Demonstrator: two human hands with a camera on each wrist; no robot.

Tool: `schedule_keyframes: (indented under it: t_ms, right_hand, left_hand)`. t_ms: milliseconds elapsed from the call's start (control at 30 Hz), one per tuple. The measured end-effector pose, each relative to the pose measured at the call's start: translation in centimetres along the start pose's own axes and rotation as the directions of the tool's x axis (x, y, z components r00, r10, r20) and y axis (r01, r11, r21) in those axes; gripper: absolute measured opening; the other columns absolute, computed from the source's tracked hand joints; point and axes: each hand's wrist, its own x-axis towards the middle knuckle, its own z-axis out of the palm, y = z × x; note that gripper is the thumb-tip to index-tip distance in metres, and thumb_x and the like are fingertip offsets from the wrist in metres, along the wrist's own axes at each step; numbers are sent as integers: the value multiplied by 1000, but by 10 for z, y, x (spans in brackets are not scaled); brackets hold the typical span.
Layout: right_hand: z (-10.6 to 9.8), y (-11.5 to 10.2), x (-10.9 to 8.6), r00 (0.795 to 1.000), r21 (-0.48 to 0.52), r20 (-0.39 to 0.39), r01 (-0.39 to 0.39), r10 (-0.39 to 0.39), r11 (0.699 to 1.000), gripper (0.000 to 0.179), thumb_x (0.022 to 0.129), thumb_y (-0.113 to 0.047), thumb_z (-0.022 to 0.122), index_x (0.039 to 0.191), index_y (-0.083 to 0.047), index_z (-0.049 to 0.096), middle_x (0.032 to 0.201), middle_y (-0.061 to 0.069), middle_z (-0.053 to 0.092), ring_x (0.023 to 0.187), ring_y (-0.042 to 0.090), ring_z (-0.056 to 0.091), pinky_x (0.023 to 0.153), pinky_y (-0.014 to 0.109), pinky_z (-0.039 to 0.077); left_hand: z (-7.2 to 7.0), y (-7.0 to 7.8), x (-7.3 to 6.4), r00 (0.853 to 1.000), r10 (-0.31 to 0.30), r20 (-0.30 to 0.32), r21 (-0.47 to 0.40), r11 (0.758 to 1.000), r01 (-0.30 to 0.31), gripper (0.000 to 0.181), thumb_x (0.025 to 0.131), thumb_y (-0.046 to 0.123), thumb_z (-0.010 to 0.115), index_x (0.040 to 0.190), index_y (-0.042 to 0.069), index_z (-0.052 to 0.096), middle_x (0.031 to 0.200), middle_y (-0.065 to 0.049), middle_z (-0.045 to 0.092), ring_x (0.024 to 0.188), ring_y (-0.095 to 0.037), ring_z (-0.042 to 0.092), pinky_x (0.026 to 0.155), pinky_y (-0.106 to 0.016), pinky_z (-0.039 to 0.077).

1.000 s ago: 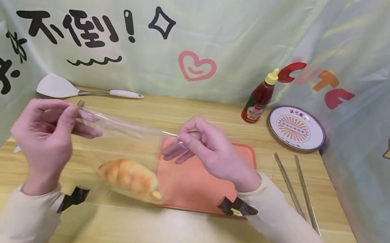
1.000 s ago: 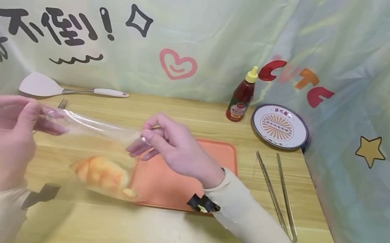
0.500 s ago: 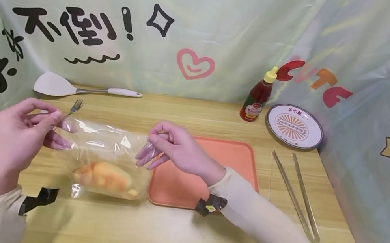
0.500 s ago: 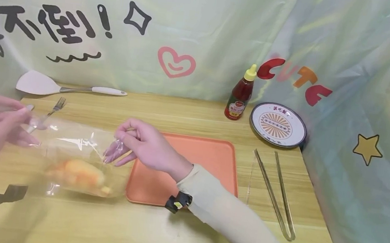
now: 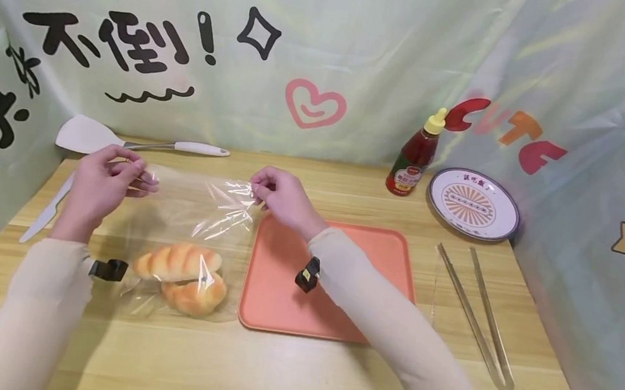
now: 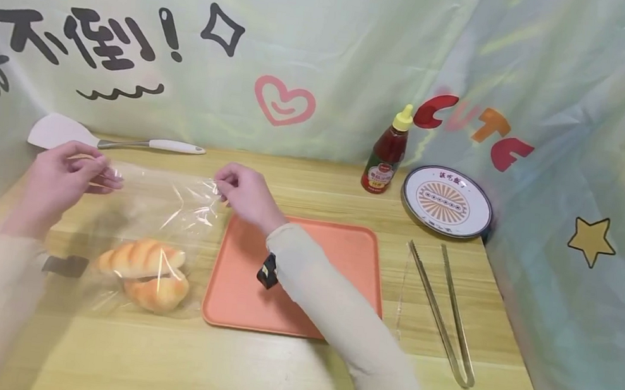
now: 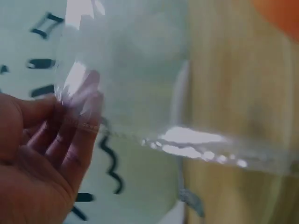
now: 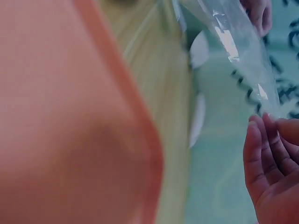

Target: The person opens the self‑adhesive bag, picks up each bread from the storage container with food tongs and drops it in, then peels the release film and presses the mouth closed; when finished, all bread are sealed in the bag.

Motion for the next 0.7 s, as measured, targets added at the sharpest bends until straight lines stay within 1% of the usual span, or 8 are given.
schedule_keyframes:
  t_ms: [67,133,233,367,500,567,633,700]
  right_hand:
    - [0,10,9,1000,-56,-5,-13,13,998,13,98,-2,58,107,6,63,88,15,64,83,34,65,67,35,56]
    - [2,19,17,1000,-114,9,-29,30,993,12,98,-2,59,106,5,63,88,13,65,84,33,65,65,29,54]
    - [6,29,24,998,-190,36,-41,49,981,11,98,-2,59,106,5,63,89,9,65,84,27,65,66,22,52]
    - [10,36,29,997,-255,21,-62,69,965,11,98,-3,59,106,2,64,90,6,64,82,17,63,70,21,51]
    - [13,40,33,996,-261,-2,-84,87,962,13,97,-3,60,109,1,64,92,5,64,85,15,61,74,22,51]
    - [14,42,33,996,-264,-7,-89,91,960,16,97,-4,60,112,1,64,97,5,65,90,15,61,78,23,51]
    - [13,43,32,995,-286,-13,-96,96,954,19,98,-6,58,116,0,63,102,6,65,95,16,60,83,24,49]
    - [11,45,29,994,-313,-7,-108,112,943,23,100,-9,56,120,0,61,107,6,64,100,17,59,87,26,48]
  left_hand:
    - [-1,-11,9,999,-6,43,85,996,2,24,100,15,58,109,-6,52,78,-1,73,69,-15,72,64,-32,58]
    - [-3,-22,16,997,-20,79,177,984,6,28,101,20,58,112,-5,53,81,0,74,71,-15,72,66,-33,59]
    - [-8,-35,23,990,-54,134,272,962,15,32,102,22,57,114,-8,53,84,-4,74,73,-16,72,66,-33,59]
    - [-12,-46,29,980,-97,172,330,943,35,34,102,20,57,114,-12,54,86,-9,74,71,-15,72,63,-31,59]
    - [-12,-49,36,980,-124,153,389,920,56,31,101,19,57,113,-10,57,89,-12,72,70,-12,69,62,-30,58]
    - [-10,-49,39,977,-148,156,388,918,77,33,102,20,56,115,-11,56,93,-16,70,72,-14,68,64,-31,59]
    - [-9,-48,41,967,-183,179,393,914,100,40,103,23,54,122,-12,53,99,-22,68,76,-17,69,67,-33,59]
    - [-9,-47,42,950,-223,220,409,905,117,51,105,29,49,132,-13,47,109,-29,65,82,-21,69,70,-35,59]
